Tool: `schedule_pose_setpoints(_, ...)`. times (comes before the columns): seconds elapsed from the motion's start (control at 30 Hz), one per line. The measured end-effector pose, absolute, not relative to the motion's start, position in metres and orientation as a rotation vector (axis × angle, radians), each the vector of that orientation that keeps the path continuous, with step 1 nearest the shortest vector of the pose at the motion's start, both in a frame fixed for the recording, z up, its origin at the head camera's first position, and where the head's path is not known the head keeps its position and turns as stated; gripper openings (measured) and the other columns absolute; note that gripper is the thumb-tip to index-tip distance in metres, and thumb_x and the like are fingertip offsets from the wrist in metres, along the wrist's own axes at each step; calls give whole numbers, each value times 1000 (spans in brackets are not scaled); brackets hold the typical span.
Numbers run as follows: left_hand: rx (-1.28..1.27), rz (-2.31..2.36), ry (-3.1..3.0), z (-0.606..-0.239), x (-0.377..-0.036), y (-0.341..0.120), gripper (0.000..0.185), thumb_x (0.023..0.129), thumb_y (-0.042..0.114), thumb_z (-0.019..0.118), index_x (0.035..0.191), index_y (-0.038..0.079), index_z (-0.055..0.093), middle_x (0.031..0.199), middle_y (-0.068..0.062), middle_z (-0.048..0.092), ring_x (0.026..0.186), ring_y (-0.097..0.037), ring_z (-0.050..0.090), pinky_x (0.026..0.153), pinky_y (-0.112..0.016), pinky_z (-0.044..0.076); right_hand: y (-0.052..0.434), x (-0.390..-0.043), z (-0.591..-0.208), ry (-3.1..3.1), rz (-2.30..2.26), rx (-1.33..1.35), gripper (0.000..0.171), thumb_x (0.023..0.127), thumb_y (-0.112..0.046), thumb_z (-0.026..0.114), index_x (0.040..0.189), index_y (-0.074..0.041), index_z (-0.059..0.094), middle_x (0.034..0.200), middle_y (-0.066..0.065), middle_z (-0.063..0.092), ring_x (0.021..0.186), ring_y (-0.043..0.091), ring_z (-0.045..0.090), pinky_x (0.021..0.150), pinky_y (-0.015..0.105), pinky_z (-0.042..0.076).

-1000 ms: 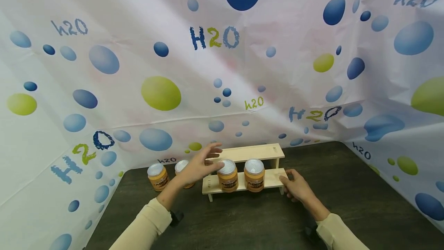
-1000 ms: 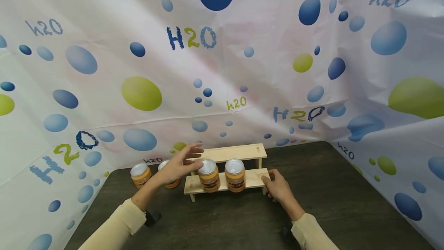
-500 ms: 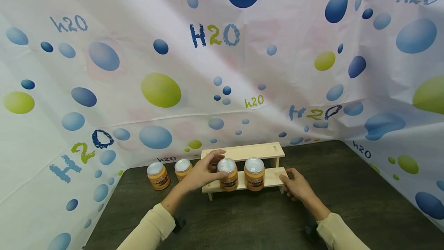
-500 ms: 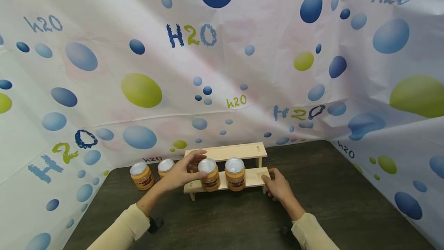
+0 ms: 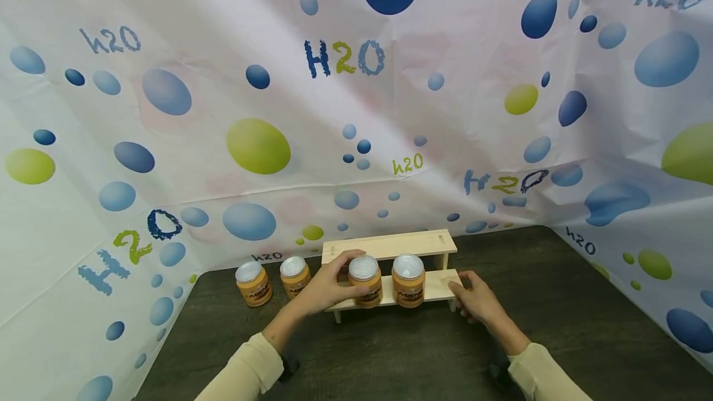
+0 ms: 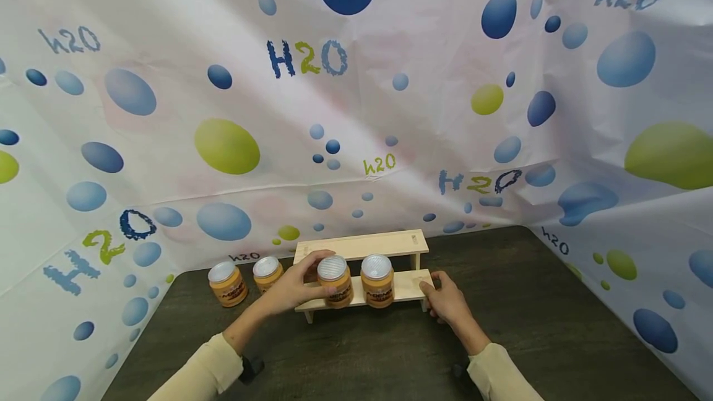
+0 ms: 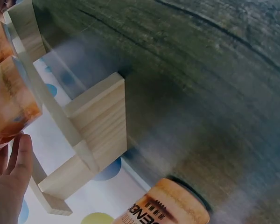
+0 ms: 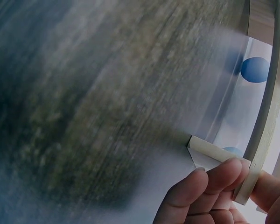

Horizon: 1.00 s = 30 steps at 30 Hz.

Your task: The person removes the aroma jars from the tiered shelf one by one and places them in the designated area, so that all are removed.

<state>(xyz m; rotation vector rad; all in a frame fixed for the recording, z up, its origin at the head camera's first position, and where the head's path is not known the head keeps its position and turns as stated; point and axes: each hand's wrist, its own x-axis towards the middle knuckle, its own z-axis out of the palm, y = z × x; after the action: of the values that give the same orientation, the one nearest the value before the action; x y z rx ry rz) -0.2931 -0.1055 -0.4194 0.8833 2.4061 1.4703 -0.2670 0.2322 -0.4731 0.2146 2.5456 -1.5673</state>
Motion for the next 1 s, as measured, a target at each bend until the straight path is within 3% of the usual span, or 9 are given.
schedule_pose_setpoints(1.0, 872, 1459, 2380, -428, -294, -102, 79, 91, 19, 76, 155, 12, 29, 142, -13, 49, 130, -32, 55, 104, -42, 51, 232, -267, -474, 2533, -1592, 214, 52, 106, -29, 50, 145, 2, 35, 72, 6, 58, 58, 17, 53, 50, 31, 45)
